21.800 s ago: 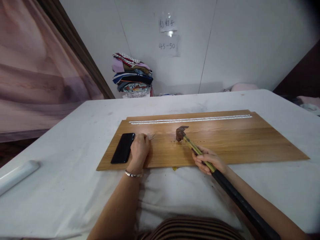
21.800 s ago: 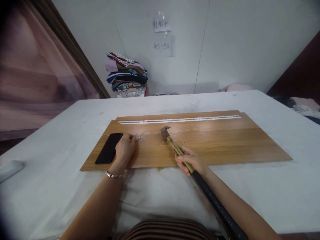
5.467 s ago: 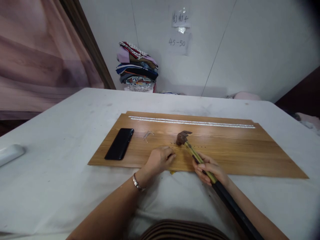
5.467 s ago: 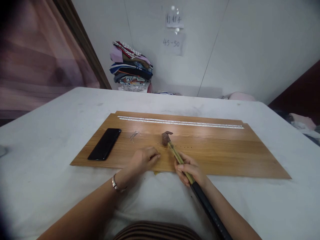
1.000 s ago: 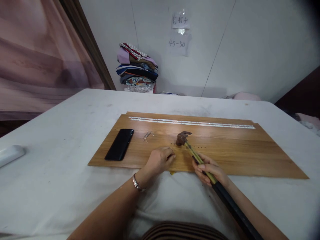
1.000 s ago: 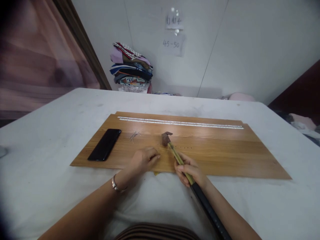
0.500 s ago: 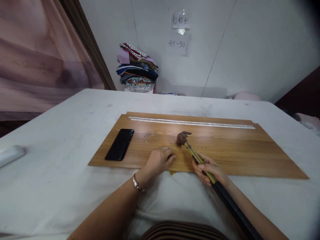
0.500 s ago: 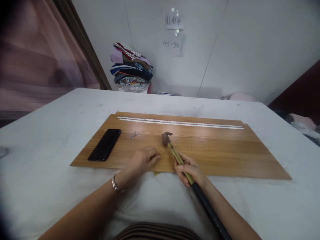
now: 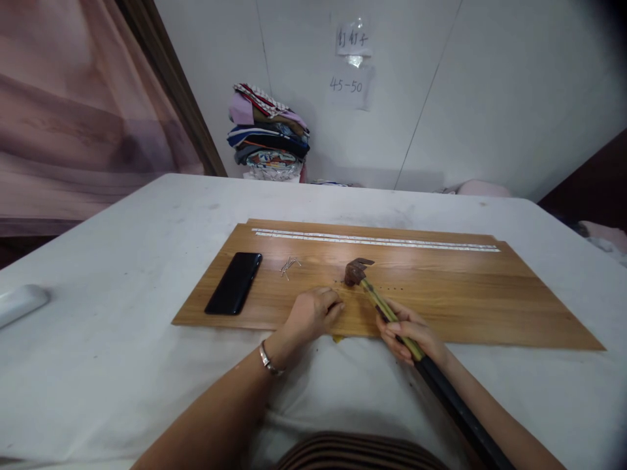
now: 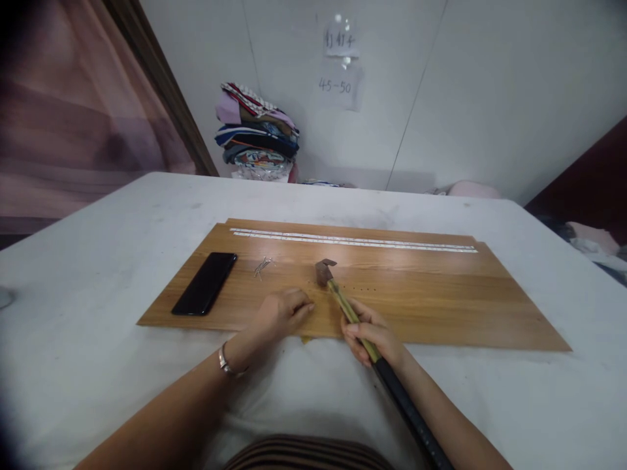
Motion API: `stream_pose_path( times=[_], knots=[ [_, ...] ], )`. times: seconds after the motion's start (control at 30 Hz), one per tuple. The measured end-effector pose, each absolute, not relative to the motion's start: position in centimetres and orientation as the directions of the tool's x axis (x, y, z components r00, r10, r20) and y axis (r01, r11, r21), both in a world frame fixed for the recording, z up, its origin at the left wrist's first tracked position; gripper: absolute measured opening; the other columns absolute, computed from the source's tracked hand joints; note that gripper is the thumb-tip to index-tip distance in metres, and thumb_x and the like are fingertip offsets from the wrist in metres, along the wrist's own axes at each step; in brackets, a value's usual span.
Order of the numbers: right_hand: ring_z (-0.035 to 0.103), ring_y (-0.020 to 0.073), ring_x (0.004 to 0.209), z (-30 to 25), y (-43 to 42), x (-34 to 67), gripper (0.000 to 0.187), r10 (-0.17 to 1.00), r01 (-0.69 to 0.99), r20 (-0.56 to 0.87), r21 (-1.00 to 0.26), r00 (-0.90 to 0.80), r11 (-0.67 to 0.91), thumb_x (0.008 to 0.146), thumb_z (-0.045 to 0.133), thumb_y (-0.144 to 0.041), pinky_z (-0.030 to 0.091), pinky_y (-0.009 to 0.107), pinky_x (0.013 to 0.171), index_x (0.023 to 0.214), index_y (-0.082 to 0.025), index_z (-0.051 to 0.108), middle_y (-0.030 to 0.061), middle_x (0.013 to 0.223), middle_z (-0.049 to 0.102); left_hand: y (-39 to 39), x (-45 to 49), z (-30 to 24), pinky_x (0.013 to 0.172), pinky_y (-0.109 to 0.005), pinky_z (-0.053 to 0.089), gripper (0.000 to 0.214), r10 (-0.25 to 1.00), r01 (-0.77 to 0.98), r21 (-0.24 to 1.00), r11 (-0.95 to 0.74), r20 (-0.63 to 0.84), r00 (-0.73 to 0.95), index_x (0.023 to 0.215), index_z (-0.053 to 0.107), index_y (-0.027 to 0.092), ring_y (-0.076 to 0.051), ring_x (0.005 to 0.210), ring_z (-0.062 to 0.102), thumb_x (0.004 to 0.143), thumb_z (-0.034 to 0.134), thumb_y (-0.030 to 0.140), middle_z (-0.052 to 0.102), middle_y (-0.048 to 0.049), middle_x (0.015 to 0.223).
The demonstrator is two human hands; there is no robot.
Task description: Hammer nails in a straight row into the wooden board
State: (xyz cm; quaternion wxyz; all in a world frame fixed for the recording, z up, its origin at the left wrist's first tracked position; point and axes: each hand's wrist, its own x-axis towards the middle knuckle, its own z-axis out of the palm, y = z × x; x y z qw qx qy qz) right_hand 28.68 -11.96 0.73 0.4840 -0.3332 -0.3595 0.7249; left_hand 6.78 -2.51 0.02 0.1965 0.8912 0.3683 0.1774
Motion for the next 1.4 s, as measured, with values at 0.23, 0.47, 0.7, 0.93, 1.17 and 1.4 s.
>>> stream_pose_path(
  times=[0.23,0.47,0.7,0.93,1.17,1.4],
  knots=[
    [0.030,0.0013,0.029,1.21,-12.11,28.67,0.030,0.944,-0.461,-0.140,-0.845,-0.299,-0.271,0.078,0.065,-0.026,0.028,0.012,0.026,0.106,-0.018,0.055,-0.0083,0.059,0.050,-2.60,6.73,0.16,0.071,-0.023,0.044,0.016,0.727,0.590,0.476,-0.653,0.176,0.663,0.080,0.063,0.019,-0.013,0.077,0.061,0.090,0.052,0.025,0.068,-0.0020,0.081],
    [0.030,0.0024,0.028,0.85,-11.87,28.97,0.029,0.938,-0.440,-0.136,-0.855,-0.318,-0.273,0.079,0.064,-0.027,0.029,0.013,0.026,0.105,-0.019,0.055,-0.0091,0.055,0.049,-2.62,6.75,0.21,0.069,-0.022,0.044,0.019,0.730,0.589,0.481,-0.649,0.176,0.660,0.079,0.063,0.019,-0.012,0.075,0.060,0.091,0.051,0.026,0.067,-0.0015,0.079],
    [0.031,0.0013,0.029,0.84,-12.00,28.86,0.031,0.941,-0.441,-0.133,-0.857,-0.310,-0.266,0.079,0.064,-0.027,0.029,0.013,0.026,0.107,-0.019,0.056,-0.0083,0.059,0.050,-2.60,6.73,0.09,0.070,-0.022,0.043,0.015,0.721,0.589,0.467,-0.660,0.174,0.670,0.082,0.064,0.019,-0.013,0.077,0.061,0.090,0.052,0.025,0.068,-0.0011,0.082],
    [0.031,0.0012,0.028,0.87,-12.07,28.79,0.026,0.946,-0.445,-0.123,-0.859,-0.300,-0.253,0.080,0.062,-0.025,0.029,0.012,0.026,0.104,-0.019,0.057,-0.0085,0.057,0.049,-2.63,6.75,0.17,0.069,-0.023,0.043,0.017,0.727,0.601,0.455,-0.657,0.171,0.665,0.080,0.063,0.019,-0.013,0.077,0.062,0.091,0.051,0.025,0.068,-0.0016,0.081],
    [0.032,0.0008,0.028,0.84,-11.97,28.78,0.036,0.943,-0.450,-0.139,-0.852,-0.301,-0.269,0.077,0.064,-0.025,0.030,0.012,0.026,0.111,-0.018,0.055,-0.0079,0.062,0.051,-2.66,6.77,0.40,0.069,-0.023,0.043,0.019,0.731,0.607,0.458,-0.650,0.156,0.665,0.079,0.063,0.018,-0.014,0.077,0.062,0.091,0.051,0.027,0.068,-0.0024,0.081],
    [0.030,0.0018,0.028,0.69,-11.95,28.97,0.028,0.940,-0.441,-0.137,-0.855,-0.313,-0.271,0.079,0.064,-0.026,0.030,0.013,0.026,0.104,-0.018,0.055,-0.0091,0.056,0.049,-2.51,6.79,-0.06,0.068,-0.022,0.042,0.018,0.730,0.605,0.455,-0.653,0.166,0.662,0.079,0.063,0.018,-0.014,0.076,0.062,0.090,0.052,0.026,0.068,-0.0020,0.080]
  ],
)
